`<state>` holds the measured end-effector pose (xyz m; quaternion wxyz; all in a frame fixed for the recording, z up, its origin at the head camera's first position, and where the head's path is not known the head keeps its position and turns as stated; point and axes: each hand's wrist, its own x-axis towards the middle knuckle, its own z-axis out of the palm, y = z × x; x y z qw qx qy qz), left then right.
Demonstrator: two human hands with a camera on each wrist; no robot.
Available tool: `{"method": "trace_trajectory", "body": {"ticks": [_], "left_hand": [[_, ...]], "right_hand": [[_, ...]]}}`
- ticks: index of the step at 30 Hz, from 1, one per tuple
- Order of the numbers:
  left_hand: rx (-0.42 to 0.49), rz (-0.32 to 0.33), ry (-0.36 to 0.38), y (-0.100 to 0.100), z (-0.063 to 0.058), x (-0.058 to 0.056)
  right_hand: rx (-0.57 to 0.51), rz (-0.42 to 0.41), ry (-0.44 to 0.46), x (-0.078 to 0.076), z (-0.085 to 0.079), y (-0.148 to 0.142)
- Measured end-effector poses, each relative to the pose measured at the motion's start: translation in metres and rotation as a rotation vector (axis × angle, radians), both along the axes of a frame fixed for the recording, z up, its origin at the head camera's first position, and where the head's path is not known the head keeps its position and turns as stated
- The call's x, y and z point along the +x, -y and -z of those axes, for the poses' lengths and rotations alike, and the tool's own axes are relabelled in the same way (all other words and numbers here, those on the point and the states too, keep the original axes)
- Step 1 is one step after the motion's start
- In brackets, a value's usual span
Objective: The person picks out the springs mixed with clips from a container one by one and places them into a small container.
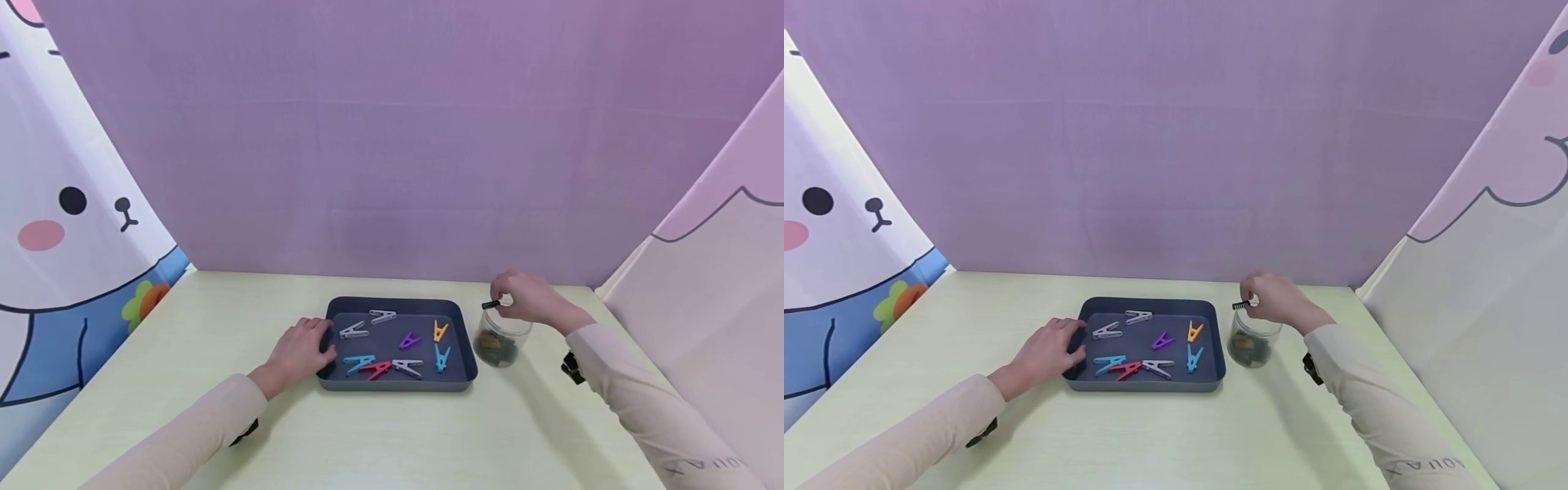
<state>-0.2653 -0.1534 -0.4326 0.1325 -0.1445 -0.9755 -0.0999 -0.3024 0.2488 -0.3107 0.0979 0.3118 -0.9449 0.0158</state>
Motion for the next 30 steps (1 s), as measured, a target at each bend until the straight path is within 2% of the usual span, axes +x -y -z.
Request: {"method": "trace_trajectory", "body": {"ticks": [9, 17, 30], "left_hand": [[-0.005, -0.004, 0.003, -0.001, 0.000, 0.001], [-0.005, -0.004, 0.011, 0.000, -0.001, 0.001], [-0.003, -0.005, -0.012, 0.000, 0.001, -0.001]], "right_hand": [[-0.029, -0.018, -0.012, 0.000, 0.006, -0.017], [-0.028, -0.026, 0.026, 0.001, 0.017, -0.023], [-0.039, 0.022, 0.059, 0.001, 0.029, -0.025]]}}
